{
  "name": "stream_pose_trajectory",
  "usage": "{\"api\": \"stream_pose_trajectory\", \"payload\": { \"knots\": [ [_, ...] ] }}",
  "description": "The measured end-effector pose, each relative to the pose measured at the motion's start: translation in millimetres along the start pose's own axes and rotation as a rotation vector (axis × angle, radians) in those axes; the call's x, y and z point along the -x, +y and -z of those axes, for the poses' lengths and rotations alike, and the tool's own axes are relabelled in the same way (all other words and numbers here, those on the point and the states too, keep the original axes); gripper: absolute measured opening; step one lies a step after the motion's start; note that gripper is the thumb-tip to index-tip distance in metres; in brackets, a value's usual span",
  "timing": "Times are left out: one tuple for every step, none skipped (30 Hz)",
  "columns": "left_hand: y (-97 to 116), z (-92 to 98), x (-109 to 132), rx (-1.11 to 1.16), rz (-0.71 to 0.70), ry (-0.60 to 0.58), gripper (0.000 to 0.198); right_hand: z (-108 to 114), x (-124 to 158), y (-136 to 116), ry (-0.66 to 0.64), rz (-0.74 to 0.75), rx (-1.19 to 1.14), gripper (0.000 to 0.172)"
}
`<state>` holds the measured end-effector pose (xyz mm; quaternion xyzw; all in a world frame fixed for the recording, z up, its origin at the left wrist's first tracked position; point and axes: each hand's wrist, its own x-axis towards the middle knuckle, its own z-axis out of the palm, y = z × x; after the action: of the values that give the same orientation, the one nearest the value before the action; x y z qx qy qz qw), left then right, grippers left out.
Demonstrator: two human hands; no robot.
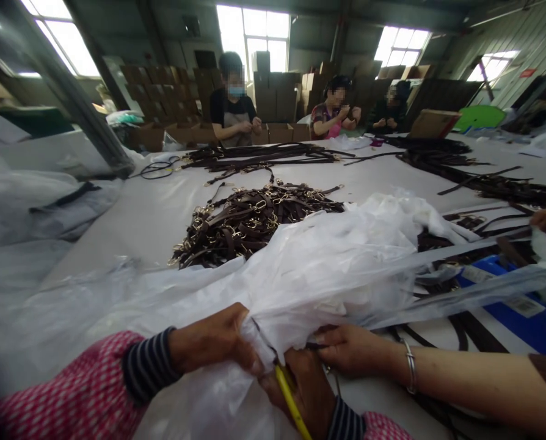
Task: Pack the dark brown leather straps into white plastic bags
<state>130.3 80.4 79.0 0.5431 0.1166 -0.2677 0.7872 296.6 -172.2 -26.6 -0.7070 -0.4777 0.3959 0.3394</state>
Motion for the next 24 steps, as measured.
{"api": "stream_pose_trajectory", "payload": {
  "knots": [
    [-1,-0.6,-1,-0.01,0.005,0.0,0.039,0,0,1,-0.001,-0.003,-0.017,0.024],
    [-2,-1.2,-1,-0.018,0.007,0.004,0.041,-1,0,3,-0.018,-0.011,-0.038,0.023],
    [-4,-1.8,-2,-0.019,0.009,0.011,0.042,-2,0,4,-0.041,-0.026,-0.07,0.023],
    [-6,-2.2,-3,-0.01,0.013,0.022,0.043,-2,0,5,-0.06,-0.043,-0.11,0.023],
    [-7,-2.2,-3,0.008,0.016,0.03,0.043,-3,0,6,-0.07,-0.056,-0.148,0.025],
    [-8,-1.8,-4,0.027,0.013,0.033,0.041,-4,0,6,-0.068,-0.066,-0.173,0.026],
    [-9,-1.0,-4,0.043,0.008,0.032,0.04,-4,0,7,-0.053,-0.071,-0.175,0.027],
    [-10,0.1,-4,0.051,0.004,0.029,0.039,-4,0,7,-0.039,-0.074,-0.152,0.027],
    [-10,1.3,-4,0.05,-0.002,0.03,0.038,-3,0,8,-0.036,-0.076,-0.109,0.028],
    [-10,2.6,-4,0.046,-0.007,0.033,0.037,-2,0,8,-0.041,-0.08,-0.06,0.029],
    [-10,3.8,-5,0.038,-0.005,0.041,0.037,0,0,8,-0.048,-0.091,-0.018,0.031],
    [-10,4.8,-6,0.033,0.0,0.045,0.037,1,1,8,-0.055,-0.103,0.016,0.032],
    [-12,5.6,-6,0.032,0.002,0.04,0.039,3,2,9,-0.062,-0.116,0.044,0.032],
    [-14,6.2,-8,0.034,-0.001,0.025,0.04,5,2,9,-0.067,-0.13,0.069,0.032],
    [-17,6.7,-9,0.041,-0.002,0.007,0.043,6,3,9,-0.073,-0.141,0.089,0.032],
    [-20,7.3,-10,0.053,-0.002,-0.006,0.045,7,4,9,-0.079,-0.159,0.108,0.033],
    [-23,8.1,-11,0.067,-0.007,-0.016,0.048,8,4,8,-0.089,-0.189,0.132,0.035],
    [-26,9.2,-12,0.08,-0.018,-0.026,0.05,9,4,7,-0.097,-0.229,0.158,0.037],
    [-27,10.7,-11,0.087,-0.028,-0.035,0.052,9,4,5,-0.103,-0.269,0.181,0.04],
    [-27,12.4,-11,0.089,-0.037,-0.047,0.052,9,3,3,-0.11,-0.296,0.198,0.041],
    [-25,14.4,-9,0.086,-0.045,-0.066,0.05,9,2,0,-0.115,-0.3,0.205,0.041],
    [-22,16.4,-7,0.073,-0.043,-0.091,0.047,9,1,-3,-0.116,-0.278,0.199,0.039],
    [-18,18.6,-5,0.056,-0.03,-0.113,0.044,9,0,-7,-0.1,-0.224,0.177,0.036],
    [-12,20.7,-3,0.038,-0.014,-0.133,0.042,9,-1,-11,-0.073,-0.159,0.152,0.033]
  ]
}}
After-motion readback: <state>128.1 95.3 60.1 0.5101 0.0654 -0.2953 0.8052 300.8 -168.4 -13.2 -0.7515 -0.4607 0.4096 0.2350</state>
